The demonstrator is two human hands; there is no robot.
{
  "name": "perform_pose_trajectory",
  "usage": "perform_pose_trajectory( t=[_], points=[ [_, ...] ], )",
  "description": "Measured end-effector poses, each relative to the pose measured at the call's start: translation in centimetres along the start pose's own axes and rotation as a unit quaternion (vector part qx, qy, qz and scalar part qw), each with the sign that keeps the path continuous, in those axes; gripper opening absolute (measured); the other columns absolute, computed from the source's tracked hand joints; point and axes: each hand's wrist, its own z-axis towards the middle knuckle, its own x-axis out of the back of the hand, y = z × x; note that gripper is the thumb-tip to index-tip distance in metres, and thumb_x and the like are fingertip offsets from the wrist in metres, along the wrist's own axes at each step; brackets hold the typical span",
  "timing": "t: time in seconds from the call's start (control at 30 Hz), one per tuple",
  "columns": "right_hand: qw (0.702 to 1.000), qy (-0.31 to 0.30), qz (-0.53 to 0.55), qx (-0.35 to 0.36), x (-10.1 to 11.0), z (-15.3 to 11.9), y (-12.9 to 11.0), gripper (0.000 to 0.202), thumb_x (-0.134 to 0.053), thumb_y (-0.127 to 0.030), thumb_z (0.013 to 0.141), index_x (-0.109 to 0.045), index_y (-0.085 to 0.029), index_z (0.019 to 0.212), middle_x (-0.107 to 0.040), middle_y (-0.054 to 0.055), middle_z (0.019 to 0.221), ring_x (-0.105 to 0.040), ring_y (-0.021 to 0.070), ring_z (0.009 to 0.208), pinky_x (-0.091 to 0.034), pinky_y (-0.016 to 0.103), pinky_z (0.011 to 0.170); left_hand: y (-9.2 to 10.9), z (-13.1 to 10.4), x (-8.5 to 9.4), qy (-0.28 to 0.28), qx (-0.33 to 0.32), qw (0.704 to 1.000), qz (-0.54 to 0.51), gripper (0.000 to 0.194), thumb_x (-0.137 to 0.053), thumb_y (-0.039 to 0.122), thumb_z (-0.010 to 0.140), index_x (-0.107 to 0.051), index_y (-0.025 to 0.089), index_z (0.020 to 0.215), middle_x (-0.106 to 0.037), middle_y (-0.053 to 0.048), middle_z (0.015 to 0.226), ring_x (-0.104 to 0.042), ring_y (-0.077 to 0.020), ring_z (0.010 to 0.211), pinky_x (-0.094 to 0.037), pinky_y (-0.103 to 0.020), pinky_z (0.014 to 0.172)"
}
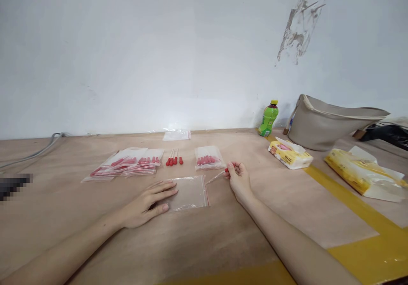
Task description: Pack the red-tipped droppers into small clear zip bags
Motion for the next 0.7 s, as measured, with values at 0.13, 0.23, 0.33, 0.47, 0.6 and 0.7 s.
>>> perform_pose_trajectory(
  t=[0.13, 0.23, 0.33, 0.47, 0.6, 0.7],
  points=[
    [1.000, -0.006, -0.019, 0.010, 0.1, 0.1, 0.0, 0.038, -0.066, -0.051, 0.061, -0.049, -0.021, 0.077, -0.056, -0.003, 0.060, -0.053, 0.0102, 0.049, -0.044, 0.022, 0.046, 0.2, 0.0, 0.2, -0.003, -0.003, 1.000, 0.002, 0.040, -0.031, 0.038, 0.092, -0.035, 0.033, 0.131, -0.033, 0.001, 0.140, -0.028, -0.0205, 0.129, -0.023, -0.044, 0.106],
    [1.000, -0.009, -0.026, 0.008, 0.3, 0.3, 0.2, 0.037, -0.066, -0.051, 0.062, -0.049, -0.021, 0.077, -0.056, -0.003, 0.060, -0.053, 0.0104, 0.049, -0.044, 0.022, 0.045, 0.1, 0.0, 0.2, 0.002, -0.008, 1.000, 0.004, 0.041, -0.035, 0.039, 0.090, -0.035, 0.033, 0.131, -0.034, 0.000, 0.139, -0.029, -0.0212, 0.128, -0.025, -0.044, 0.105],
    [1.000, -0.010, -0.024, -0.005, 0.4, 0.3, 0.3, 0.036, -0.067, -0.050, 0.062, -0.050, -0.021, 0.077, -0.057, -0.003, 0.060, -0.053, 0.0095, 0.050, -0.044, 0.021, 0.046, 0.1, 0.0, 0.2, 0.002, -0.006, 1.000, 0.005, 0.041, -0.035, 0.039, 0.090, -0.036, 0.033, 0.131, -0.035, 0.000, 0.139, -0.029, -0.0215, 0.128, -0.025, -0.044, 0.105],
    [0.998, -0.040, 0.012, -0.049, 0.1, -0.2, -0.1, 0.036, -0.070, -0.044, 0.061, -0.051, -0.020, 0.080, -0.059, -0.004, 0.061, -0.056, 0.0085, 0.052, -0.046, 0.020, 0.050, 0.2, 0.0, 0.1, 0.008, -0.001, 1.000, -0.005, 0.044, -0.036, 0.040, 0.089, -0.033, 0.031, 0.133, -0.035, -0.001, 0.139, -0.030, -0.0216, 0.128, -0.026, -0.043, 0.105],
    [0.978, -0.153, 0.048, -0.130, -0.2, -1.1, -1.0, 0.035, -0.073, -0.037, 0.060, -0.052, -0.019, 0.081, -0.065, 0.000, 0.069, -0.061, 0.0108, 0.061, -0.050, 0.024, 0.060, 0.3, 0.1, 0.0, 0.019, 0.006, 1.000, -0.021, 0.050, -0.039, 0.041, 0.088, -0.028, 0.028, 0.135, -0.038, -0.004, 0.137, -0.033, -0.0220, 0.126, -0.028, -0.042, 0.104],
    [0.948, -0.277, 0.010, -0.158, 0.0, -1.3, -1.6, 0.030, -0.074, -0.031, 0.059, -0.055, -0.017, 0.077, -0.066, 0.000, 0.072, -0.061, 0.0103, 0.062, -0.049, 0.024, 0.062, 0.3, 0.1, 0.0, 0.025, -0.003, 0.999, -0.029, 0.051, -0.040, 0.041, 0.088, -0.028, 0.028, 0.135, -0.039, -0.004, 0.136, -0.034, -0.0229, 0.125, -0.029, -0.043, 0.103]
  ],
)
